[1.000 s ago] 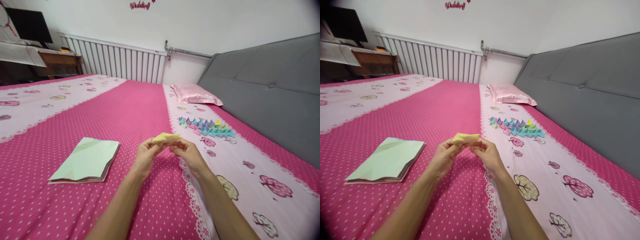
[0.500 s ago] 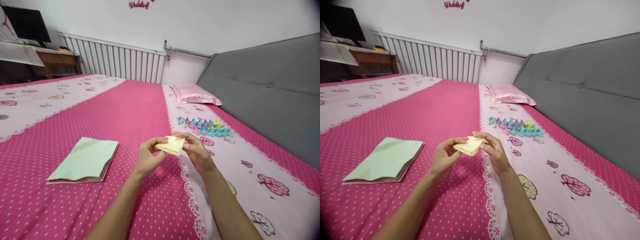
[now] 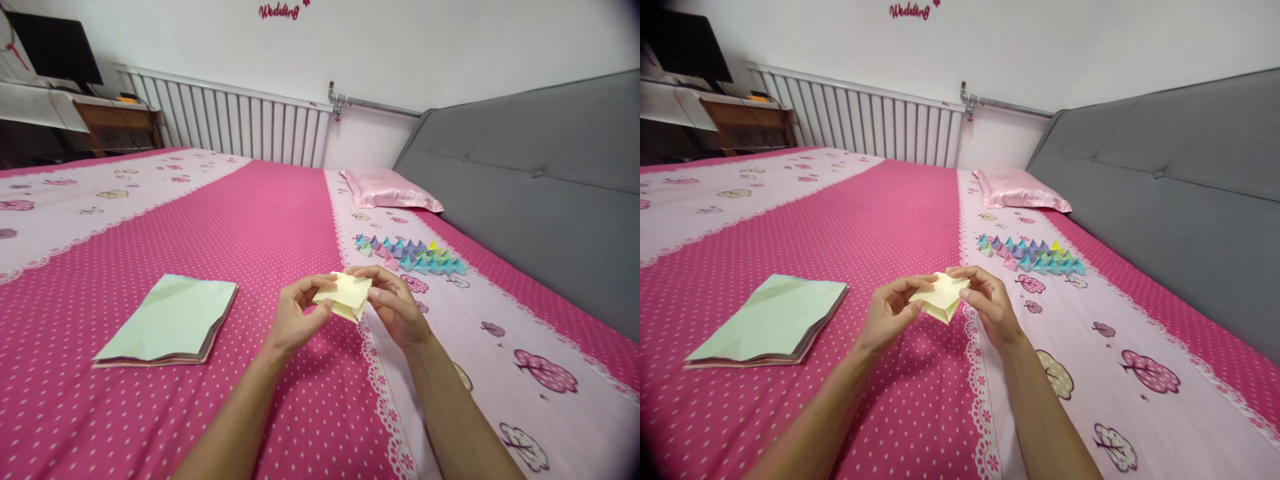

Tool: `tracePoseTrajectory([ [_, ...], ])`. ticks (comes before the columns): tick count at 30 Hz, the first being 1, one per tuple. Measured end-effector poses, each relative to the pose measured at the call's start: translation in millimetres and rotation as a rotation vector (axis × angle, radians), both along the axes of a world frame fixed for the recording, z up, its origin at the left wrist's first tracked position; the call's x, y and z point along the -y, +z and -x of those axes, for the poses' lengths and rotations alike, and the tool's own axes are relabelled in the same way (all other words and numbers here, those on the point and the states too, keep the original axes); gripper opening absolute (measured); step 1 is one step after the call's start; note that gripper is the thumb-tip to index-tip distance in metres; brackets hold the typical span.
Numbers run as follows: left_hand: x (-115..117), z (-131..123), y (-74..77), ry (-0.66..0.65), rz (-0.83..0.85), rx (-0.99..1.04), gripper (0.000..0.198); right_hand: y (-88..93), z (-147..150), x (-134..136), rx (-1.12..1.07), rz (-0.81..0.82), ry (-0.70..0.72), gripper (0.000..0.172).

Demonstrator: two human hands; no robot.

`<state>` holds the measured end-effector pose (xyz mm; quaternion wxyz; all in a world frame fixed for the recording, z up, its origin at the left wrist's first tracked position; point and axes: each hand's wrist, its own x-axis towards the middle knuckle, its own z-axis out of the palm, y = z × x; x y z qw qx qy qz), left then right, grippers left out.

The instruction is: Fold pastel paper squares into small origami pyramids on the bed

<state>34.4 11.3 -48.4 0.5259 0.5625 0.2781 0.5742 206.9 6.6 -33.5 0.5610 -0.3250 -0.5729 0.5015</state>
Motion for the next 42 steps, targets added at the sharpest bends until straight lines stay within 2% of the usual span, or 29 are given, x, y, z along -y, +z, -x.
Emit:
tracePoseTrajectory([
  [7, 0.0, -0.7, 3.4, 0.08, 0.01, -0.011, 0.011, 1.6, 2.4, 1.2, 0.099, 0.008, 0.026, 0.025],
  [12, -0.3, -1.2, 3.4, 0.124, 0.021, -0.021, 0.002, -1.5, 4.8, -3.2, 0.136, 0.054, -0.074, 0.014],
  [16, -0.8, -2.2, 1.9, 0.153, 0.016, -0.024, 0.003, -3.1, 5.9, -4.0, 0.163, 0.08, -0.141, 0.012],
  [23, -2.9, -6.6, 0.4, 0.198, 0.097, 0.041, 0.011, -0.8, 14.0, -0.6, 0.117, 0.119, -0.239, 0.018],
  [29, -4.3, -6.5, 0.3, 0.196, 0.224, 0.101, 0.018, 0.0, 17.8, 1.2, 0.084, 0.129, -0.24, 0.024],
  [34, -6.6, -3.9, 0.5, 0.144, 0.254, 0.214, 0.043, 0.5, 18.0, 2.0, 0.086, 0.137, -0.246, 0.031],
  [37, -7.6, -1.5, -0.2, 0.147, 0.244, 0.211, 0.051, 0.2, 16.7, 0.6, 0.135, 0.12, -0.261, 0.029],
  [42, -8.2, 1.5, -0.8, 0.145, 0.295, 0.097, 0.048, -0.5, 12.5, -3.1, 0.226, 0.091, -0.288, 0.026],
])
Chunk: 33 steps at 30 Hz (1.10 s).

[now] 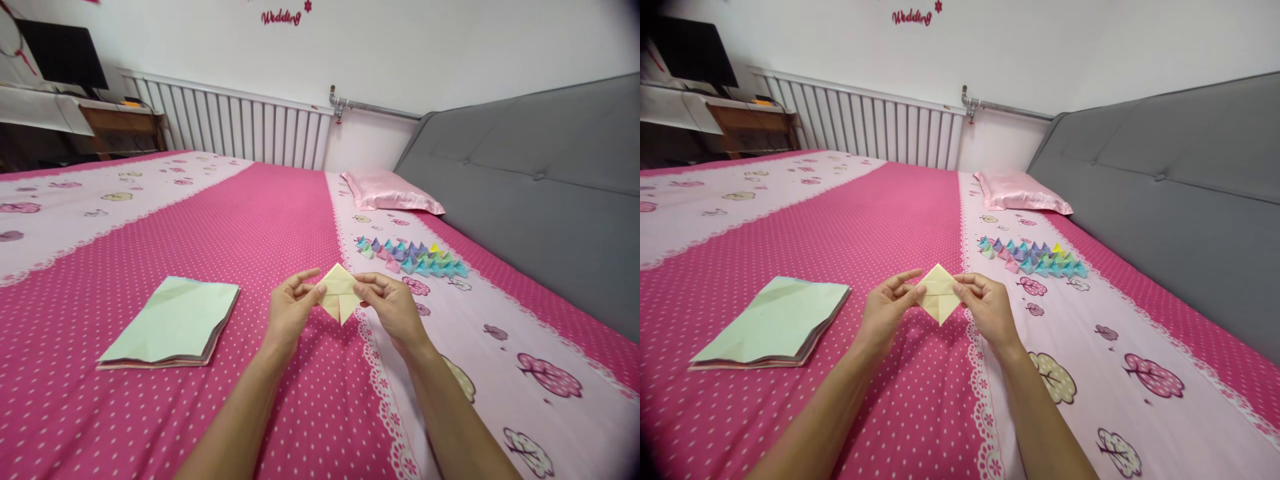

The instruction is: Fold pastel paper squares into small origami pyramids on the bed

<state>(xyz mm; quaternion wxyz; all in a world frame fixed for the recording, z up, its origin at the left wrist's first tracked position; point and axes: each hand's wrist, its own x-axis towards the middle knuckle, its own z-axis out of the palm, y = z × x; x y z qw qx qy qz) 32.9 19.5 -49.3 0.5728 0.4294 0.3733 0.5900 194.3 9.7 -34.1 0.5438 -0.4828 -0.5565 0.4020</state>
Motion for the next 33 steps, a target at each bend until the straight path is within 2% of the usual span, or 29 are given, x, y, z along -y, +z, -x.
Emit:
tracePoseTrajectory([
  [4, 1.3, -1.4, -0.5, -0.111, 0.06, -0.106, 0.039, -1.7, -3.3, -0.7, 0.022, -0.008, 0.074, 0.023],
  [7, 3.0, -3.1, -2.1, -0.132, 0.074, -0.201, 0.032, -3.6, -3.0, -0.1, 0.008, 0.009, 0.132, 0.021],
  [16, 4.6, -3.4, -2.5, -0.218, -0.035, -0.426, 0.031, -5.8, 5.0, 2.8, 0.085, -0.02, 0.122, 0.017],
  [21, 4.5, -5.4, -4.8, -0.251, -0.068, -0.497, 0.039, -6.5, 6.8, 3.0, 0.115, -0.02, 0.151, 0.017],
  [25, 4.5, -6.0, -5.9, -0.257, -0.07, -0.453, 0.04, -7.3, 6.3, 1.6, 0.09, -0.04, 0.107, 0.019],
  [29, 3.8, -6.1, -5.1, -0.32, -0.071, -0.334, 0.04, -6.9, 4.5, 0.5, 0.055, -0.03, 0.031, 0.022],
  [33, 2.8, -6.5, -6.4, -0.343, -0.061, -0.269, 0.04, -6.2, 4.1, 0.6, 0.05, -0.046, 0.016, 0.024],
])
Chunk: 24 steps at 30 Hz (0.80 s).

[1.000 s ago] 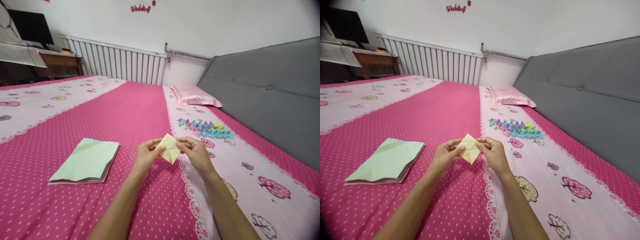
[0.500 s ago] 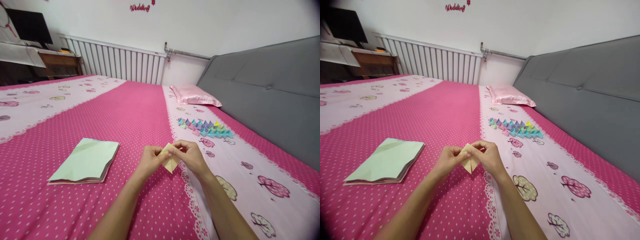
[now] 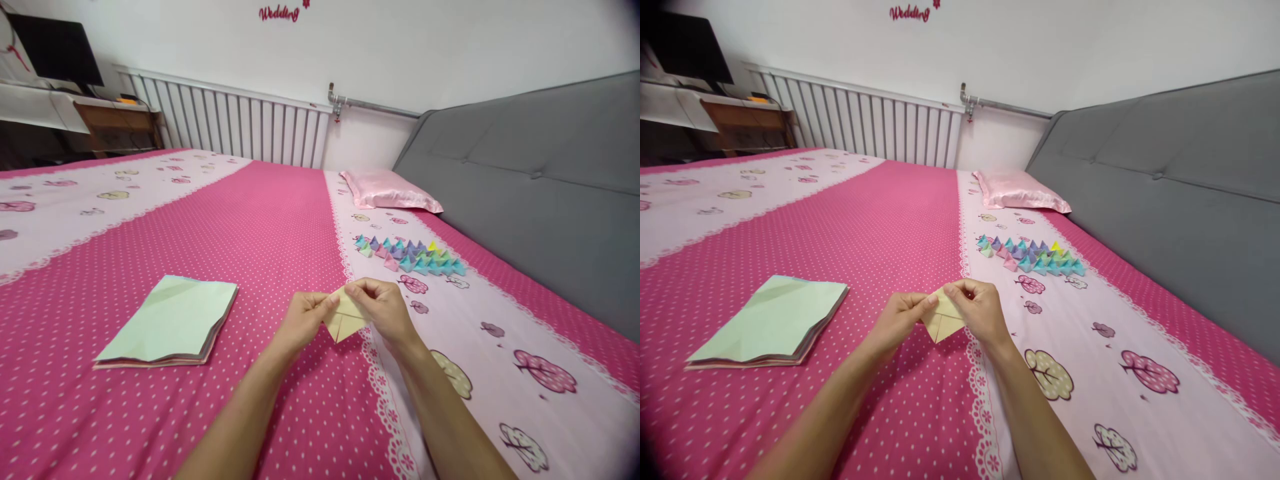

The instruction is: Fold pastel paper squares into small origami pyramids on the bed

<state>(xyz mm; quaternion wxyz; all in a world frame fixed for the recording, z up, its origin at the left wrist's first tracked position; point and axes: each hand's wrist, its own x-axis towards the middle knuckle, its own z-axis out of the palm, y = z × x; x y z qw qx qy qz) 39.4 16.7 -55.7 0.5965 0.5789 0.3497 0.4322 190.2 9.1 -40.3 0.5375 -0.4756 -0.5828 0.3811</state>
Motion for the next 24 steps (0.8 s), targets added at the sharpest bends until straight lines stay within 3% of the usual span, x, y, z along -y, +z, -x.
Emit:
tracePoseTrajectory([
  [5, 1.9, 1.7, 0.6, 0.01, 0.077, 0.007, 0.037, 0.0, 1.7, 0.9, -0.06, 0.057, 0.004, 0.022],
  [9, 3.0, 2.6, 2.1, 0.091, 0.134, -0.027, 0.031, -0.3, 4.0, 1.4, -0.134, 0.131, 0.04, 0.023],
  [14, 0.7, 3.1, 3.3, 0.195, 0.139, 0.114, 0.03, 0.2, 4.3, 2.2, -0.17, 0.17, 0.107, 0.025],
  [19, 0.0, 3.9, 4.2, 0.218, 0.204, 0.211, 0.027, 4.4, 3.3, 2.1, -0.119, 0.099, 0.024, 0.023],
  [24, 1.4, 4.3, 5.6, 0.243, 0.215, 0.204, 0.025, 3.0, -1.3, -1.0, -0.001, 0.062, 0.03, 0.027],
])
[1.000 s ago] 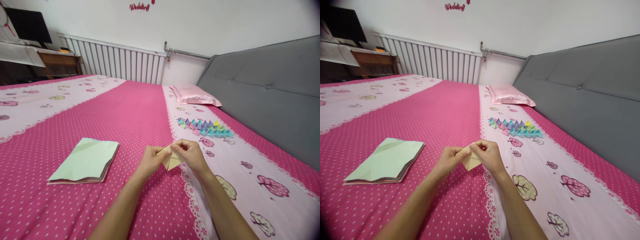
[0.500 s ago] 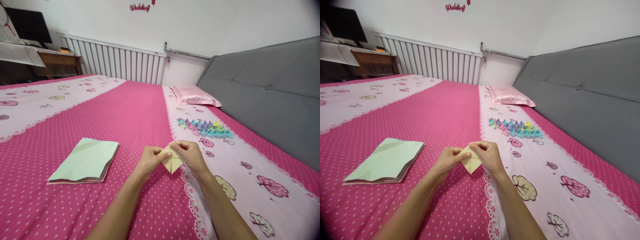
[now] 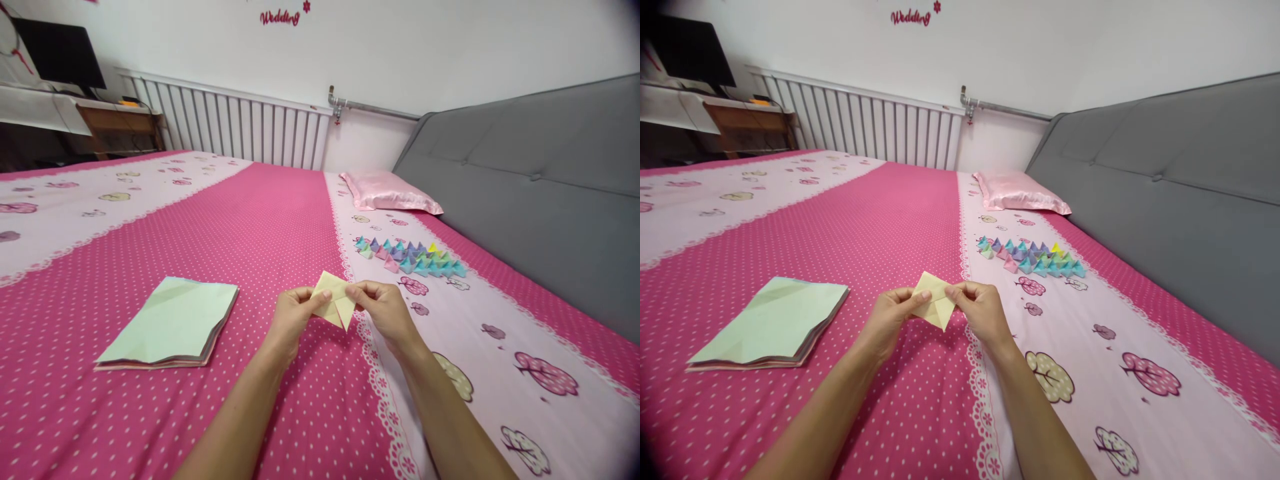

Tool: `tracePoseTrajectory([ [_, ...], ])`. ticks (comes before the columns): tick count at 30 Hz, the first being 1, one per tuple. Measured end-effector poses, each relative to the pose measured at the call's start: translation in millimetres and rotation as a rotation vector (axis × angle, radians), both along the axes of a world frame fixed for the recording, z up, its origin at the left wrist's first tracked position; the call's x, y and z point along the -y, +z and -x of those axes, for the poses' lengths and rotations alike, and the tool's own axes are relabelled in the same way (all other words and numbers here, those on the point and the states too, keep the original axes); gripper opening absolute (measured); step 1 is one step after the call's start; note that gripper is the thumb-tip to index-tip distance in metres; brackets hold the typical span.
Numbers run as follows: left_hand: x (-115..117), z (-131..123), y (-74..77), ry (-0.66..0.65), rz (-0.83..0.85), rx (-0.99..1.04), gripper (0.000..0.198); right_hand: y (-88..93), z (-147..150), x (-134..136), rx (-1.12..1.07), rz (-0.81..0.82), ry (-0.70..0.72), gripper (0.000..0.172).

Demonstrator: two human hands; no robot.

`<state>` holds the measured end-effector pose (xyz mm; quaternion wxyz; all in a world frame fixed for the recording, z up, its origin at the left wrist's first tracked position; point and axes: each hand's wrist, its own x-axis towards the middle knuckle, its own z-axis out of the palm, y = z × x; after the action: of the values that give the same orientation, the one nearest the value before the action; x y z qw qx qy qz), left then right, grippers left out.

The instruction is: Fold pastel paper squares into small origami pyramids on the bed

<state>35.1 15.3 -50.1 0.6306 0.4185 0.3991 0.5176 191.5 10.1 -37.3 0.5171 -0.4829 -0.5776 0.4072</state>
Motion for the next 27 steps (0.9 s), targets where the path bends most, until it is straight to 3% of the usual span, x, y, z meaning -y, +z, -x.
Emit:
tracePoseTrajectory([
  [12, -1.2, -0.1, -4.6, -0.111, -0.002, -0.014, 0.031, -1.5, -3.4, 0.7, 0.09, 0.047, 0.049, 0.03],
  [15, -2.1, 0.1, -5.0, -0.094, 0.033, 0.046, 0.031, 1.0, 0.3, 2.3, -0.046, 0.089, 0.092, 0.029],
  [18, -3.3, 0.1, -3.7, -0.059, 0.088, 0.156, 0.028, 3.4, 2.5, 4.0, -0.141, 0.138, 0.161, 0.042],
  [27, -4.2, 1.7, 4.4, -0.014, 0.274, 0.315, 0.014, 9.3, 1.4, 7.7, -0.119, 0.092, 0.225, 0.054],
])
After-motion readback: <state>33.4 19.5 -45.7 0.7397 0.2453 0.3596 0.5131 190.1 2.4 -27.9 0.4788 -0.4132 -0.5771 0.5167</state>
